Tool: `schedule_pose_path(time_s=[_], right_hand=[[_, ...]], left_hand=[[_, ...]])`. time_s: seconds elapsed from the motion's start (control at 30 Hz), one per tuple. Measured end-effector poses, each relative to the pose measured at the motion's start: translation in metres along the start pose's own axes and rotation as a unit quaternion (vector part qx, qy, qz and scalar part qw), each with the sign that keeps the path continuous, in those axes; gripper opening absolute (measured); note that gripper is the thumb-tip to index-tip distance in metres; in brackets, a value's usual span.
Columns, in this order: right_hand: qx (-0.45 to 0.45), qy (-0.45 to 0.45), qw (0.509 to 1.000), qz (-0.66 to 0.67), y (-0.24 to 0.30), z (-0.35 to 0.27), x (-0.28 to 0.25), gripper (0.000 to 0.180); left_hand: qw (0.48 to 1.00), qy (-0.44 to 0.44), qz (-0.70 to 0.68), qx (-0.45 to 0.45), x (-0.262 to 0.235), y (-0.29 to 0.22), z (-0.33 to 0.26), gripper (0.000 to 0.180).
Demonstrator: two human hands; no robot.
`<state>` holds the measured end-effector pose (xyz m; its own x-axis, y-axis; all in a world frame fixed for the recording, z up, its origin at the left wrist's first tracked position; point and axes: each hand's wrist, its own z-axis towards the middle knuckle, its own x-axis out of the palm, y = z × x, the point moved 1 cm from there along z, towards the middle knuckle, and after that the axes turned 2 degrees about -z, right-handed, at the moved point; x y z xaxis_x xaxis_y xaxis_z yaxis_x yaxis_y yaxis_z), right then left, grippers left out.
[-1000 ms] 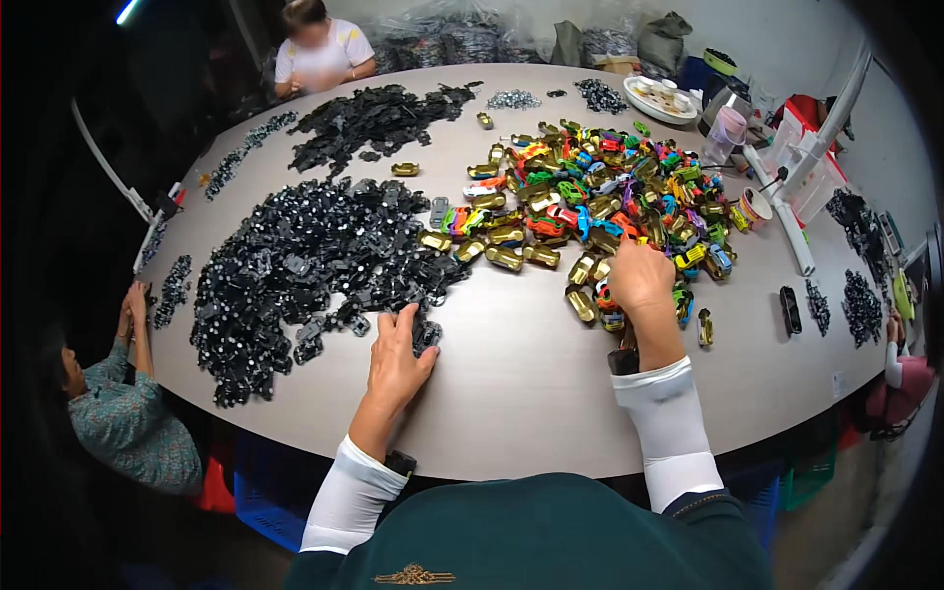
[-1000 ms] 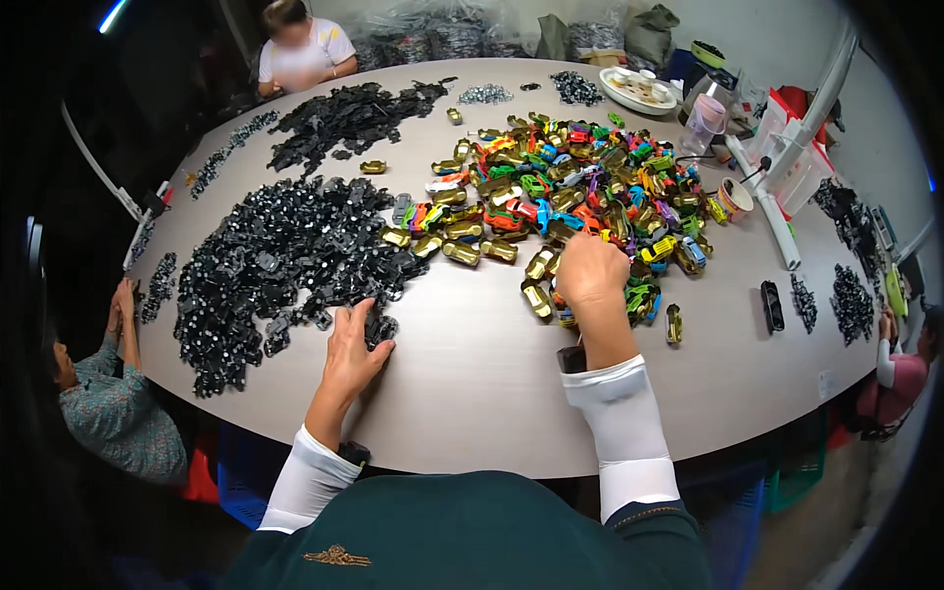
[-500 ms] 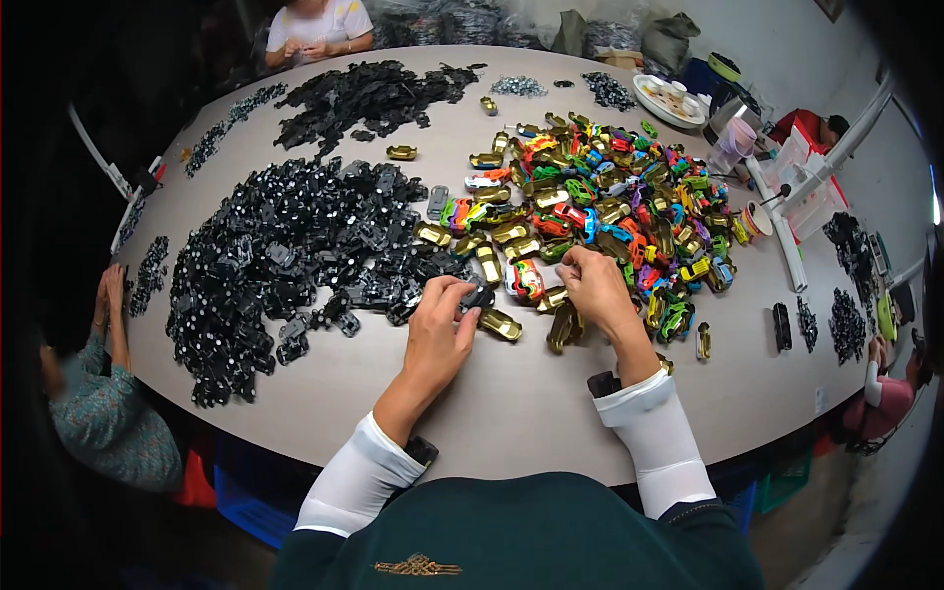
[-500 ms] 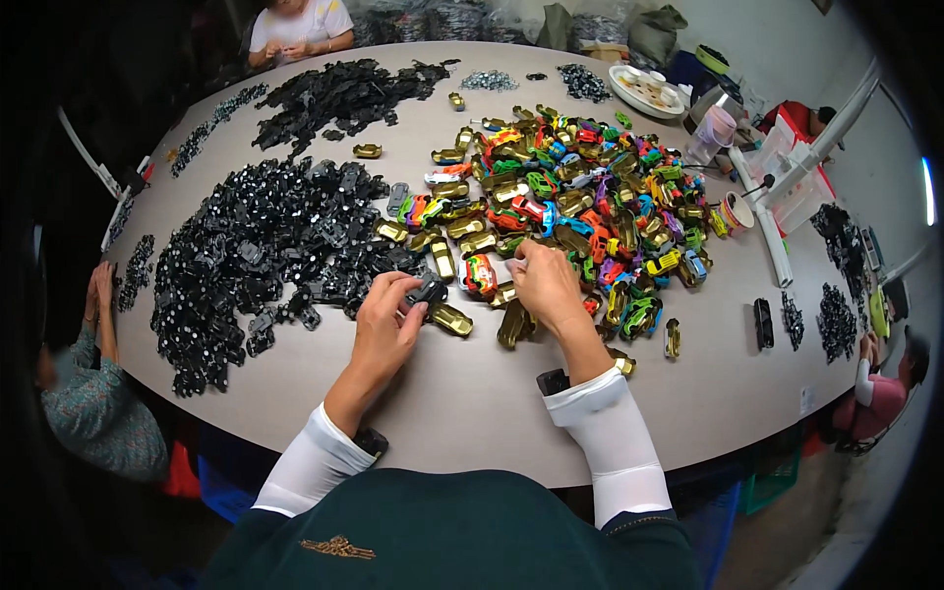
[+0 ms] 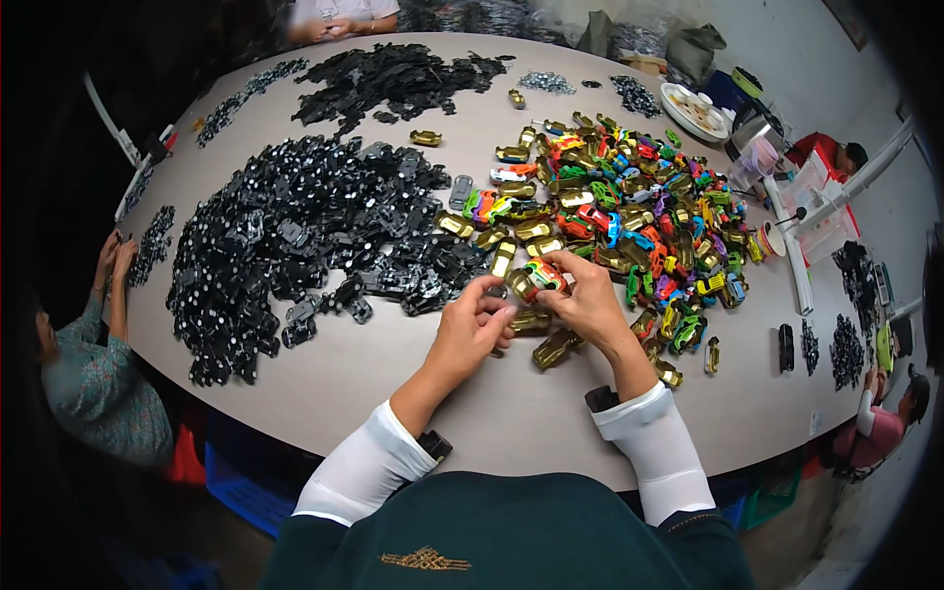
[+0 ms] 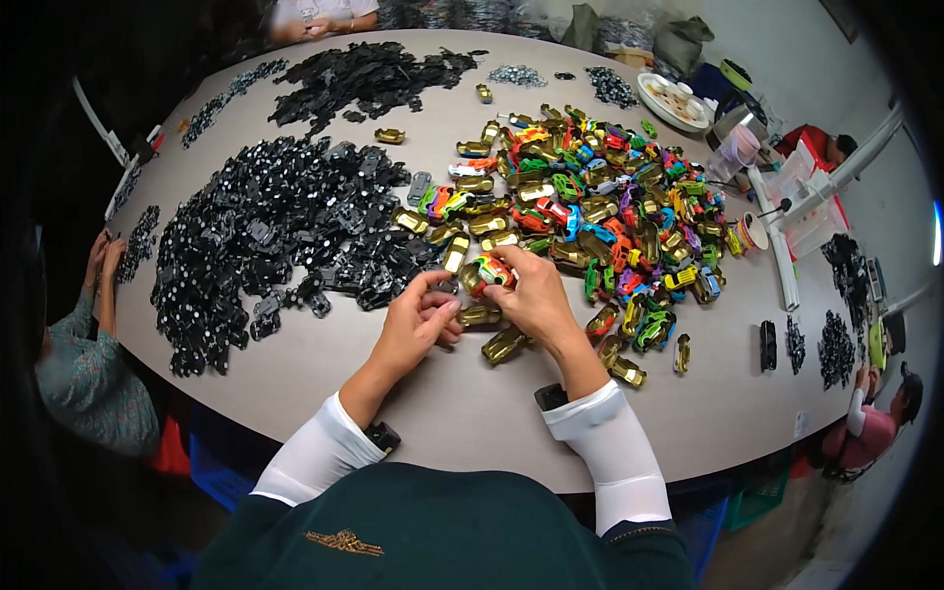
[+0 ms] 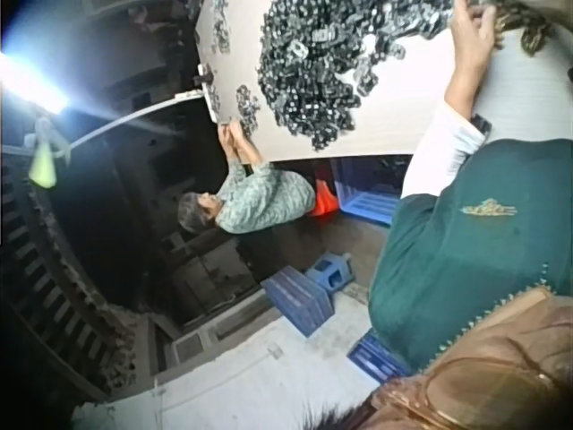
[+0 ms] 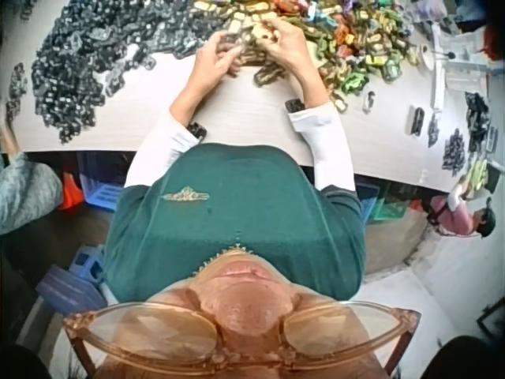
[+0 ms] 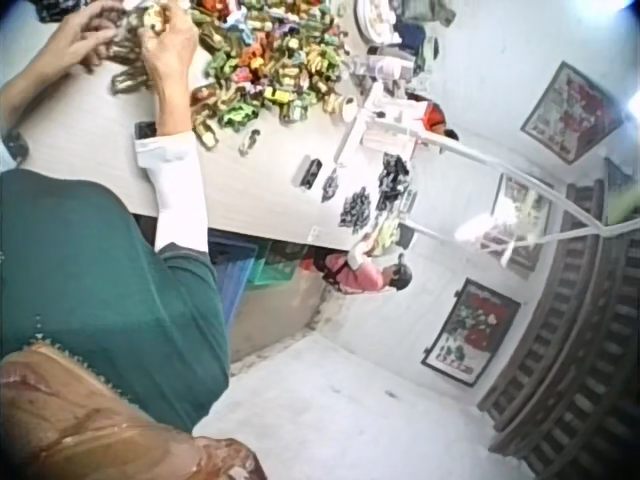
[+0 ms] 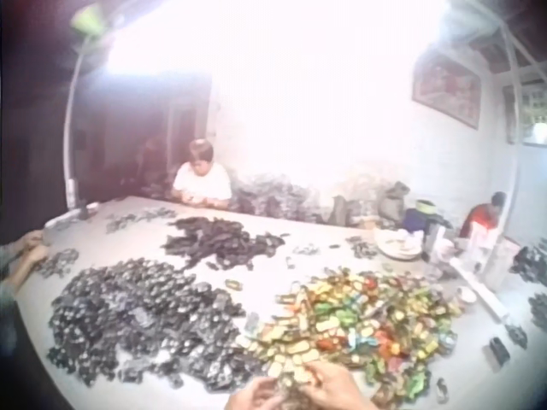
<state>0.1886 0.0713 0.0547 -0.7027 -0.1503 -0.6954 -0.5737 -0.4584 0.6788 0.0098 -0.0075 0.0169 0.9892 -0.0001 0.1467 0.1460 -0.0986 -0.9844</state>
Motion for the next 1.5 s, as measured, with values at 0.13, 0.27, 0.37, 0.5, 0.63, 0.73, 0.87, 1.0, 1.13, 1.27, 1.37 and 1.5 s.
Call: schedule_pose_path(time_s=[0.13,0.27,0.37,0.5,0.63,0.73,0.87,1.0,1.13,1.27,1.37,1.5], right_hand=[[-0.038,-0.001,0.995,0.097,0.016,-0.011,0.013,0.036],[0.004,0.075,0.992,0.102,0.044,-0.017,0.009,0.036],[0.043,0.077,0.979,0.183,0.027,-0.018,0.02,0.036],[0.016,0.053,0.991,0.12,0.026,-0.027,0.03,0.031],[0.066,0.08,0.973,0.207,0.018,-0.032,0.034,0.028],[0.15,0.066,0.947,0.276,0.015,-0.035,0.03,0.027],[0.089,-0.064,0.991,0.078,0.012,-0.036,0.018,0.032],[0.001,-0.06,0.998,-0.023,0.028,-0.038,0.01,0.035],[0.139,0.118,0.96,0.214,0.028,-0.048,0.014,0.025],[0.178,0.055,0.939,0.29,0.011,-0.049,0.013,0.021],[0.102,-0.036,0.994,0.029,-0.003,-0.043,-0.002,0.027],[-0.092,-0.161,0.963,-0.195,0.008,-0.027,0.0,0.028]], left_hand=[[0.985,0.052,-0.162,-0.009,-0.001,0.0,0.006,0.052],[0.979,0.039,-0.2,-0.019,-0.014,0.006,0.01,0.044],[0.978,0.047,-0.205,-0.001,-0.015,0.009,0.008,0.044],[0.978,0.05,-0.202,0.007,-0.013,0.005,0.005,0.041],[0.989,0.05,-0.138,-0.004,-0.018,0.015,0.009,0.038],[0.981,0.034,-0.193,0.01,-0.013,0.019,0.008,0.037],[0.976,-0.002,-0.216,0.017,-0.013,0.014,0.007,0.029],[0.981,0.041,-0.189,0.007,-0.012,0.015,0.005,0.024],[0.979,0.087,-0.18,-0.029,-0.009,0.011,0.001,0.023],[0.975,0.083,-0.206,-0.026,-0.013,0.015,0.004,0.023],[0.989,0.106,-0.098,-0.032,-0.016,0.01,0.005,0.028],[0.993,0.086,0.079,-0.018,-0.01,0.013,0.004,0.024]])
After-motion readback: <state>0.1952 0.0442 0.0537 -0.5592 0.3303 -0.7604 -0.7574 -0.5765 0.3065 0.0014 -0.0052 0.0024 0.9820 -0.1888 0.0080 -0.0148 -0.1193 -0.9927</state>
